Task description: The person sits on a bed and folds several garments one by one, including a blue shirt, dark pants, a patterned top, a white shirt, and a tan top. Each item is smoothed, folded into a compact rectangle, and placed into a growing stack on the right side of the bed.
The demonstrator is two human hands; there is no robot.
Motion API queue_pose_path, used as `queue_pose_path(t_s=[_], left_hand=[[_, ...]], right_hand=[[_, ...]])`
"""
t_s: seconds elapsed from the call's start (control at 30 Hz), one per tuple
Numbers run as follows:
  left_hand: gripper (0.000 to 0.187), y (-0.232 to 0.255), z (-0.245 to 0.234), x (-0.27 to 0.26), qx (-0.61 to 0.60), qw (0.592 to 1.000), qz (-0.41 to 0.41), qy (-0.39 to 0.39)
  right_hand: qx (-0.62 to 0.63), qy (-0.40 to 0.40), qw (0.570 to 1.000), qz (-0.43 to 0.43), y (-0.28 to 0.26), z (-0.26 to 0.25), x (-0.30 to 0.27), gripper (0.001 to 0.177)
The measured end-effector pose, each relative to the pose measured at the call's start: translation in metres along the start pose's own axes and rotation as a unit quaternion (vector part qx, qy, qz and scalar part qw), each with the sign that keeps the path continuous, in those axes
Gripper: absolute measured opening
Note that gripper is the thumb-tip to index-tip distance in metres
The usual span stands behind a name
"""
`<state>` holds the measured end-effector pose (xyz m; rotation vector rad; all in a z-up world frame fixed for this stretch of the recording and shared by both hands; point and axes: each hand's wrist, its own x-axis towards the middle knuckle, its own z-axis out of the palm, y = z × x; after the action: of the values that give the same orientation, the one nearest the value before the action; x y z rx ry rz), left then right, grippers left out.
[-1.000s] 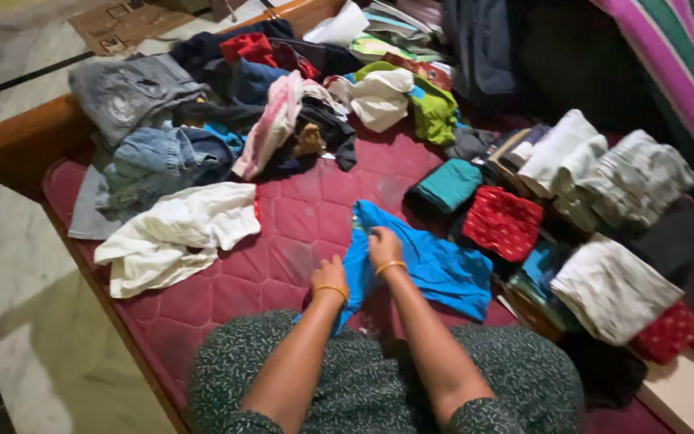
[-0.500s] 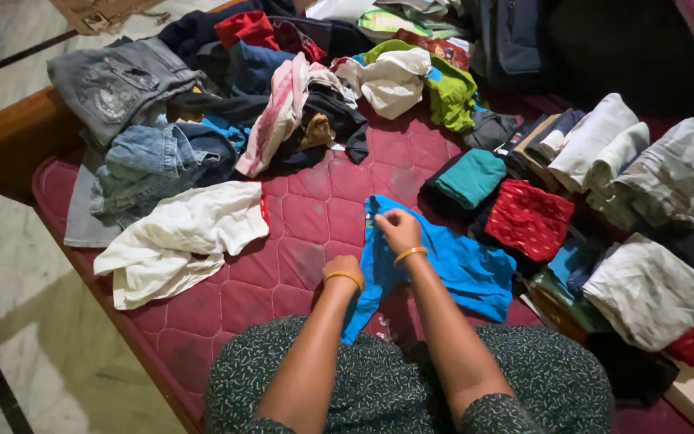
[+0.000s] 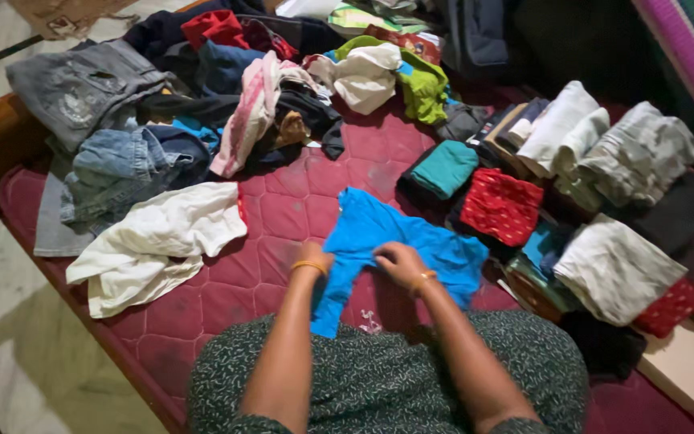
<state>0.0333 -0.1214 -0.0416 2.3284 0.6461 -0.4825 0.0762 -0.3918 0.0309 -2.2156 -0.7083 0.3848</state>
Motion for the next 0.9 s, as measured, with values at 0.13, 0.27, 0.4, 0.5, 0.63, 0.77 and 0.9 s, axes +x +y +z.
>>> queue_pose_path(t_s=[0.13, 0.27, 0.4, 0.5, 0.63, 0.77, 0.9], left_hand=[[0.049, -0.023, -0.007, 0.005, 0.003, 0.996, -0.027, 0.084], [0.069, -0.014, -0.014, -0.011, -0.022, 0.998, -0.046, 0.025], [0.069, -0.017, -0.028, -0.034, -0.027, 0.997, -0.071, -0.002], [0.070, -0.023, -0.033, -0.043, -0.040, 0.994, -0.092, -0.044], [0.059, -0.032, -0.031, -0.046, -0.040, 0.993, -0.108, -0.003], [0.055, -0.032, -0.026, -0.042, -0.020, 0.996, -0.085, 0.035], [0.052, -0.030, -0.029, -0.040, -0.023, 0.992, -0.092, 0.081]], right_hand=[[-0.165, 0.046, 0.984, 0.042, 0.032, -0.063, -0.068, 0.023], [-0.245, 0.012, 0.963, 0.113, 0.029, -0.087, -0.093, 0.039], [-0.302, 0.052, 0.950, 0.066, 0.008, -0.071, -0.093, 0.041], [-0.289, 0.121, 0.946, 0.089, 0.004, -0.076, -0.090, 0.022], [-0.190, 0.216, 0.958, 0.008, 0.011, -0.093, -0.105, 0.017], [-0.210, 0.126, 0.969, 0.007, 0.014, -0.089, -0.124, 0.016], [-0.205, 0.164, 0.965, 0.025, 0.015, -0.084, -0.117, 0.015]])
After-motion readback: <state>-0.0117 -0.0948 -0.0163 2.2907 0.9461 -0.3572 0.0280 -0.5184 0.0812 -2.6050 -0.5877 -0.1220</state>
